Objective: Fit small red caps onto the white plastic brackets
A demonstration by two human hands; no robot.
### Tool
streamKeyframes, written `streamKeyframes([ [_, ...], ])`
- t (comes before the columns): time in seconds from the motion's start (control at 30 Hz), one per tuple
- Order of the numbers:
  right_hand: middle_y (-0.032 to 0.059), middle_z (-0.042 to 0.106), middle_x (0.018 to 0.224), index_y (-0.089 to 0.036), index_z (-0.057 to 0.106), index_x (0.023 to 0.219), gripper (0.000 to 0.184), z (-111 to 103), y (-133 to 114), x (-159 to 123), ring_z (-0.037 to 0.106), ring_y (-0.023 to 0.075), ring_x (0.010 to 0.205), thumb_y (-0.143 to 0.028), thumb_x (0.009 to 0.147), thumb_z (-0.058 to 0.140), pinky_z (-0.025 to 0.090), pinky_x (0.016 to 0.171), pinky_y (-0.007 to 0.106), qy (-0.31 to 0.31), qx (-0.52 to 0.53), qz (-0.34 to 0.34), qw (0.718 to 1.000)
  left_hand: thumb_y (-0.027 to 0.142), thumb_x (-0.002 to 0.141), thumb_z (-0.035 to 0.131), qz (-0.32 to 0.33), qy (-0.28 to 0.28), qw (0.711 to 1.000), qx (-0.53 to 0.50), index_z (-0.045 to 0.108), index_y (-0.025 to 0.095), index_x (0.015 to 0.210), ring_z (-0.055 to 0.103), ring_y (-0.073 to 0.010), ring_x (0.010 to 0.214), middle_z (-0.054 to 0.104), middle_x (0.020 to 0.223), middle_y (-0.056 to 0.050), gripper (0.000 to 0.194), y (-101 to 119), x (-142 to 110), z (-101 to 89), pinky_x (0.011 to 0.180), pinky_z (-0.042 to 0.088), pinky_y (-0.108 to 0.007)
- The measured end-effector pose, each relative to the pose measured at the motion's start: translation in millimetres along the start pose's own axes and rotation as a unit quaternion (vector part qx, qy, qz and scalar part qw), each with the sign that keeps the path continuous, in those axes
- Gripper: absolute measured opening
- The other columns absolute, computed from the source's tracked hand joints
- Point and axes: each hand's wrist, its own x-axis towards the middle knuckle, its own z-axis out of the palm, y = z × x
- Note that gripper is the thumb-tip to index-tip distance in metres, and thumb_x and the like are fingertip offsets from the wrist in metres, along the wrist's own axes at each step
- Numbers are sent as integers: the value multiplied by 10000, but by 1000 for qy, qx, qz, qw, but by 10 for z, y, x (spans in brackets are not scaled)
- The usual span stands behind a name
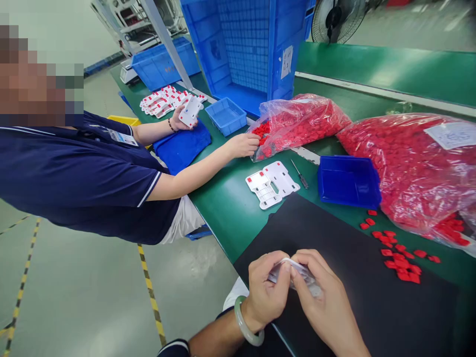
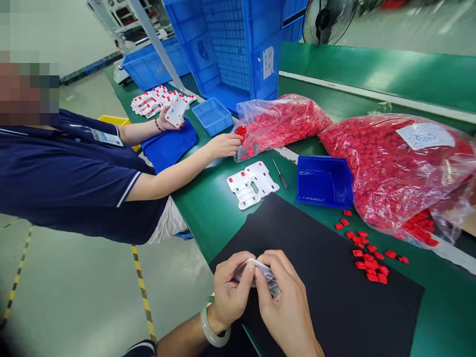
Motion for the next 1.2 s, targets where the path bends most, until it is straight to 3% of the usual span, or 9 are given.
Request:
streamKeyframes([
  [0.2,29,589,977,-253,568,946,110,-78,31,49,609,154,851,-329,951,489,496,710,233,-50,29,42,997,238,931,513,-4,-46,998,-35,630,164,969,585,-111,681,659,813,-25,143,-41,62,-24,647,456,-210],
  [0.37,19,592,955,-254,578,928,109,-92,17,34,604,151,842,-318,948,493,485,711,232,-32,12,36,999,269,939,499,-17,-89,995,-39,618,154,991,582,-119,686,658,826,-35,173,-23,72,-94,652,464,-221],
  [0.53,21,584,914,-241,564,891,117,13,1,-6,587,159,827,-319,944,494,468,705,251,5,-20,12,1000,249,936,515,-32,-65,997,-30,636,160,964,570,-105,655,654,794,-19,153,23,30,-77,625,455,-204],
  [0.67,27,598,928,-239,579,895,150,27,66,31,602,161,827,-336,950,480,479,697,251,28,-9,30,999,264,943,512,-47,-47,997,-29,644,160,975,605,-125,723,665,833,-28,171,8,72,-6,684,473,-219],
  [0.87,41,630,1021,-257,620,1011,188,-142,130,76,639,175,897,-372,951,484,513,723,253,-32,-2,42,999,319,946,519,-74,-106,986,-101,633,159,1046,634,-145,802,690,920,-45,220,-60,161,-14,738,493,-234],
  [1.03,33,630,961,-251,615,930,188,-109,68,9,634,160,819,-365,952,467,504,641,232,-6,-31,40,999,311,940,531,-75,-110,987,-88,647,154,1027,622,-141,776,683,886,-41,213,-7,102,-50,729,493,-233],
  [1.2,49,640,920,-222,619,928,210,-39,141,7,639,184,803,-409,922,525,524,647,264,25,71,80,994,326,918,565,-82,-82,991,-69,658,158,1029,637,-155,800,694,895,-48,223,3,143,23,752,504,-250],
])
